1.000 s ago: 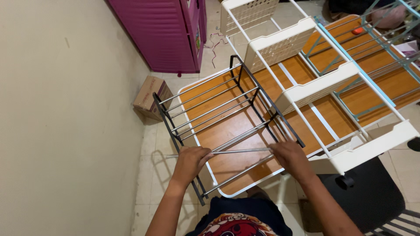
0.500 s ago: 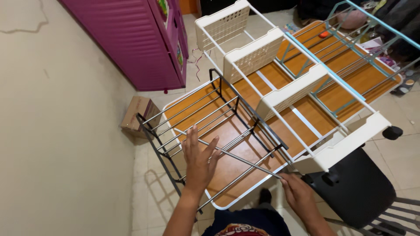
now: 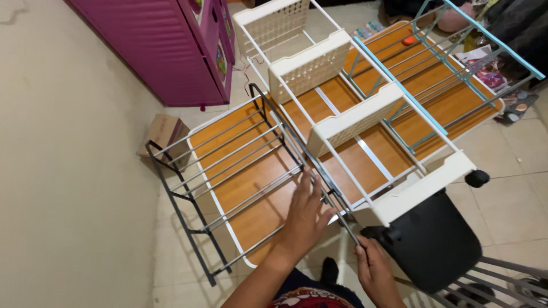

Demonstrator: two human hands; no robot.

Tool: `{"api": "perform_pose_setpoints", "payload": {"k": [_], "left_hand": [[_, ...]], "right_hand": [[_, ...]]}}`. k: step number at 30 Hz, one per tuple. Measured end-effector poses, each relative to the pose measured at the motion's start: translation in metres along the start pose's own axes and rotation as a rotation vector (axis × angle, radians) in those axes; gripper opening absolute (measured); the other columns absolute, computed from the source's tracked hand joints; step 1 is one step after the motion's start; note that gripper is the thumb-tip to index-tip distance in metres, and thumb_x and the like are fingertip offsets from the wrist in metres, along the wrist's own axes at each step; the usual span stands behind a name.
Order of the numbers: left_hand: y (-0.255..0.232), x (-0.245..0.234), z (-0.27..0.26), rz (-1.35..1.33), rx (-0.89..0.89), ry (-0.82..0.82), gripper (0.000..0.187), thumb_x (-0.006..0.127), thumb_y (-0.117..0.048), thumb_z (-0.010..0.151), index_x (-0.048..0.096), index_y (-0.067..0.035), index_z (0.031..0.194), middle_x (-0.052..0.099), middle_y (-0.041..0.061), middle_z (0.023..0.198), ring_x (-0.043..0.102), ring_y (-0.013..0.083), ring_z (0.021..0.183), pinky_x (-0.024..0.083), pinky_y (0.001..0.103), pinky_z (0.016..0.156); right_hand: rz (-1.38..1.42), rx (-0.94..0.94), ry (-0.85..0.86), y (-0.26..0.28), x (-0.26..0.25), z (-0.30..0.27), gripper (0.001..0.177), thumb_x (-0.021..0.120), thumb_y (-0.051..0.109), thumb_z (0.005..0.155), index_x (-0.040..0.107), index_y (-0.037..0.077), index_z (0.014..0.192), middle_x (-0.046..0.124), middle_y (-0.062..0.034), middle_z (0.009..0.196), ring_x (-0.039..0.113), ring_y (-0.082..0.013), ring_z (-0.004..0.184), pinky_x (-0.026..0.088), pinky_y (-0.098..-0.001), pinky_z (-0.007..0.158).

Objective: The person disassembles a metal dish rack by removing its horizontal bars one by one. They place the removed bars on a nearby table. The task involves careful handling of the rack and its components.

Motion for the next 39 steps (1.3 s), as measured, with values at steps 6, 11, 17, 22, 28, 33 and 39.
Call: {"api": "perform_pose_setpoints", "payload": {"k": [6, 11, 17, 22, 28, 33, 39], "left_hand": [[-0.029, 0.051, -0.002, -0.089, 0.036, 0.086, 0.086, 0.072, -0.022, 0.097, 0.020, 0.001, 0.162, 0.019, 0.025, 0.170, 0.023, 0.0428, 0.157, 0.029, 0.045, 0.124], [-0.034, 0.078, -0.012, -0.179, -0.066, 0.057, 0.070, 0.070, -0.013, 0.097, 0.036, 0.001, 0.157, 0.029, 0.021, 0.169, 0.034, 0.0369, 0.155, 0.036, 0.040, 0.122], [-0.036, 0.107, -0.008, -0.193, -0.139, 0.033, 0.061, 0.065, -0.009, 0.098, 0.043, 0.000, 0.154, 0.033, 0.015, 0.169, 0.043, 0.0325, 0.150, 0.042, 0.037, 0.118], [-0.029, 0.120, -0.003, -0.169, -0.178, -0.021, 0.061, 0.064, -0.009, 0.098, 0.042, 0.002, 0.153, 0.032, 0.015, 0.167, 0.041, 0.0342, 0.150, 0.040, 0.038, 0.117], [-0.024, 0.136, -0.004, -0.127, -0.198, -0.017, 0.059, 0.063, -0.011, 0.098, 0.043, 0.001, 0.153, 0.030, 0.016, 0.169, 0.041, 0.0346, 0.150, 0.041, 0.039, 0.117], [-0.028, 0.146, -0.009, -0.102, -0.222, 0.027, 0.070, 0.061, -0.011, 0.098, 0.027, 0.001, 0.158, 0.015, 0.021, 0.171, 0.036, 0.0414, 0.150, 0.043, 0.041, 0.112], [-0.014, 0.161, -0.013, -0.102, -0.382, 0.143, 0.084, 0.060, -0.017, 0.098, 0.008, 0.001, 0.161, 0.004, 0.024, 0.172, 0.032, 0.0418, 0.148, 0.044, 0.041, 0.111]], "right_hand": [[0.064, -0.061, 0.036, -0.017, -0.024, 0.010, 0.030, 0.054, 0.008, 0.099, 0.060, 0.001, 0.128, 0.065, -0.0106, 0.092, 0.065, -0.0192, 0.076, 0.052, -0.0303, 0.070], [0.215, -0.007, 0.230, -0.042, -0.029, 0.012, 0.040, 0.050, 0.005, 0.099, 0.053, 0.001, 0.138, 0.066, -0.0087, 0.099, 0.062, -0.0161, 0.073, 0.053, -0.0279, 0.064], [0.295, 0.079, 0.408, -0.066, -0.042, 0.018, 0.045, 0.058, 0.007, 0.097, 0.052, 0.002, 0.141, 0.070, -0.0070, 0.097, 0.066, -0.0114, 0.073, 0.056, -0.0260, 0.067], [0.233, 0.247, 0.515, -0.080, -0.054, 0.026, 0.046, 0.063, 0.010, 0.095, 0.056, 0.003, 0.140, 0.074, -0.0075, 0.092, 0.069, -0.0099, 0.071, 0.058, -0.0262, 0.065], [0.244, 0.281, 0.510, -0.089, -0.064, 0.026, 0.039, 0.063, 0.013, 0.097, 0.062, 0.001, 0.134, 0.078, -0.0056, 0.087, 0.068, -0.0094, 0.067, 0.057, -0.0257, 0.062], [0.271, 0.276, 0.539, -0.097, -0.063, 0.024, 0.038, 0.062, 0.012, 0.097, 0.061, -0.001, 0.133, 0.076, -0.0070, 0.087, 0.071, -0.0093, 0.068, 0.057, -0.0254, 0.060], [0.284, 0.277, 0.554, -0.108, -0.061, 0.025, 0.038, 0.061, 0.011, 0.097, 0.060, -0.002, 0.133, 0.077, -0.0066, 0.090, 0.073, -0.0094, 0.070, 0.058, -0.0252, 0.061]]}}
Point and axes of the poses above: each hand's wrist, its own z-axis towards the middle knuckle, its own x-axis out of the palm, y = z × x, the point moved 2 cm from there along z, towards the middle knuckle
